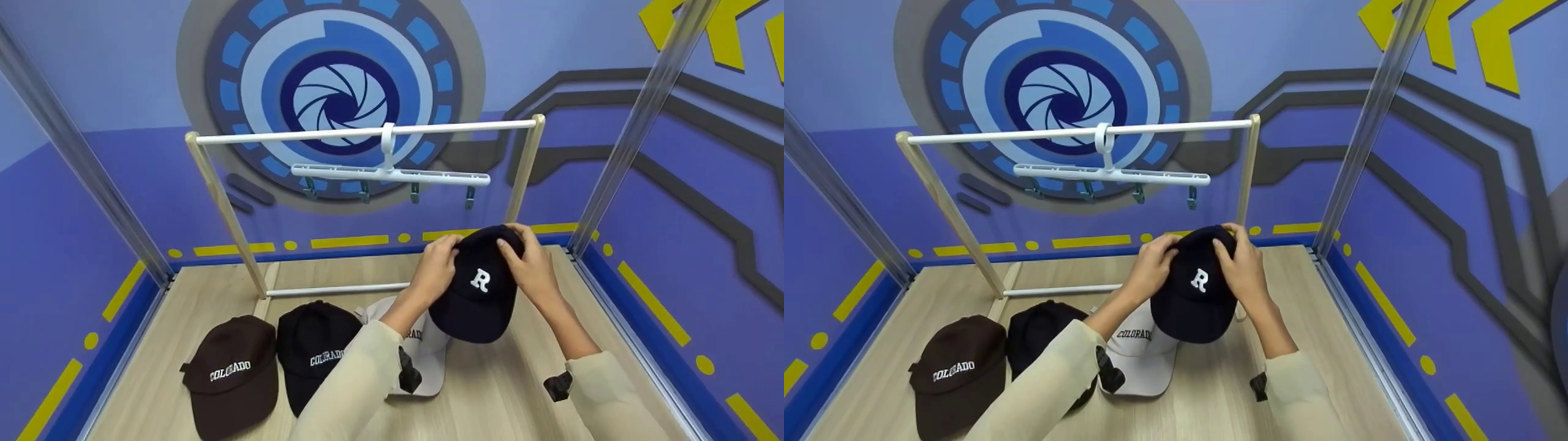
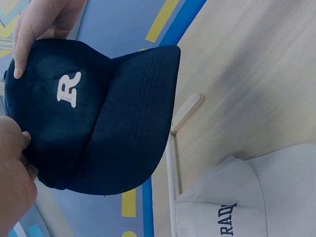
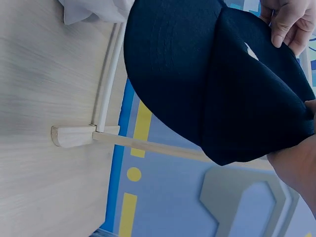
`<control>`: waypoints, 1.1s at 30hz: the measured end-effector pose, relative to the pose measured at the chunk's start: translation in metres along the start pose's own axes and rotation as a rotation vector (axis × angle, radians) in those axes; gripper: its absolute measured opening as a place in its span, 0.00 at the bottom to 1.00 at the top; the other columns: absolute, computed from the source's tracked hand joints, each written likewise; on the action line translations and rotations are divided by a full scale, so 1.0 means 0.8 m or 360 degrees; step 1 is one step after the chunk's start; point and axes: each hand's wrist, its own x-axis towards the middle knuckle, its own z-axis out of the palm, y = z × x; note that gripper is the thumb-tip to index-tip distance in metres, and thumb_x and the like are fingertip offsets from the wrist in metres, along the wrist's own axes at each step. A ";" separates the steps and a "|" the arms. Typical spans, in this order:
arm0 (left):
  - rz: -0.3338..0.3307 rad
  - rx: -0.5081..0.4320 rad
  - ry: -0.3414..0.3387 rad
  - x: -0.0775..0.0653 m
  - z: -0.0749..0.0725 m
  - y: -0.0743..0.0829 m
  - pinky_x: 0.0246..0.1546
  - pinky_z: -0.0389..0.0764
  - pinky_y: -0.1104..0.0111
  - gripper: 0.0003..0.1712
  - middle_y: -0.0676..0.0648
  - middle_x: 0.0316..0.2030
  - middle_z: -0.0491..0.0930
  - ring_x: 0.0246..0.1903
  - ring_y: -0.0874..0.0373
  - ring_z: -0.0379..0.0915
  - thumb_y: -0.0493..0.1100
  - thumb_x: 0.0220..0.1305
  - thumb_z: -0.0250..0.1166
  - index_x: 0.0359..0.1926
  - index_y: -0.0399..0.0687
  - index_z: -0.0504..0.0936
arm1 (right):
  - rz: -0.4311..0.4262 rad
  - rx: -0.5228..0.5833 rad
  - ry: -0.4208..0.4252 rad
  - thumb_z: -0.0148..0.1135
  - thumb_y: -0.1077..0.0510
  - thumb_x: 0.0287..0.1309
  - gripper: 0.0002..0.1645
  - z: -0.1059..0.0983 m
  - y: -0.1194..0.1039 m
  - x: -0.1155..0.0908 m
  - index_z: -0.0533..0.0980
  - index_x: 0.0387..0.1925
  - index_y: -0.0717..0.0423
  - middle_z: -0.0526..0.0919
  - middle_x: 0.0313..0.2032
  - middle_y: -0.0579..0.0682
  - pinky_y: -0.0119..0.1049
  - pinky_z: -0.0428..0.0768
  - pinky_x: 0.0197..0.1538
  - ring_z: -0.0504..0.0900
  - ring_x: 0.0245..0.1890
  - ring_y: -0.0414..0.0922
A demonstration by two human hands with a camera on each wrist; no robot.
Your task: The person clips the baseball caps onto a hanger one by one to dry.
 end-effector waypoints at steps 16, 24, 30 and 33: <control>-0.0038 0.0105 -0.0071 0.012 -0.008 0.003 0.46 0.77 0.71 0.11 0.49 0.42 0.81 0.46 0.57 0.77 0.31 0.65 0.57 0.46 0.44 0.80 | -0.0093 -0.0061 0.0010 0.58 0.45 0.62 0.22 -0.001 -0.002 0.009 0.76 0.52 0.52 0.81 0.48 0.57 0.50 0.73 0.52 0.78 0.50 0.55; -0.0022 0.0158 -0.0085 0.019 -0.014 0.003 0.46 0.76 0.70 0.12 0.50 0.43 0.81 0.46 0.59 0.77 0.33 0.66 0.56 0.47 0.46 0.80 | -0.0142 -0.0092 0.0074 0.60 0.45 0.61 0.20 0.001 -0.005 0.012 0.78 0.49 0.52 0.81 0.45 0.57 0.50 0.73 0.50 0.78 0.47 0.55; 0.0033 0.0225 -0.0123 0.023 -0.021 0.004 0.45 0.77 0.70 0.12 0.50 0.43 0.81 0.46 0.58 0.78 0.32 0.66 0.56 0.47 0.45 0.80 | -0.0125 -0.0052 0.0105 0.62 0.46 0.60 0.22 0.003 -0.003 0.013 0.78 0.50 0.55 0.77 0.44 0.58 0.51 0.70 0.52 0.75 0.47 0.55; 0.0076 0.0314 -0.0177 0.028 -0.027 0.005 0.46 0.77 0.71 0.13 0.50 0.43 0.80 0.46 0.58 0.77 0.32 0.66 0.56 0.49 0.46 0.79 | -0.0128 -0.0030 0.0113 0.61 0.46 0.60 0.22 0.003 -0.004 0.014 0.78 0.51 0.55 0.77 0.47 0.58 0.51 0.70 0.54 0.75 0.49 0.56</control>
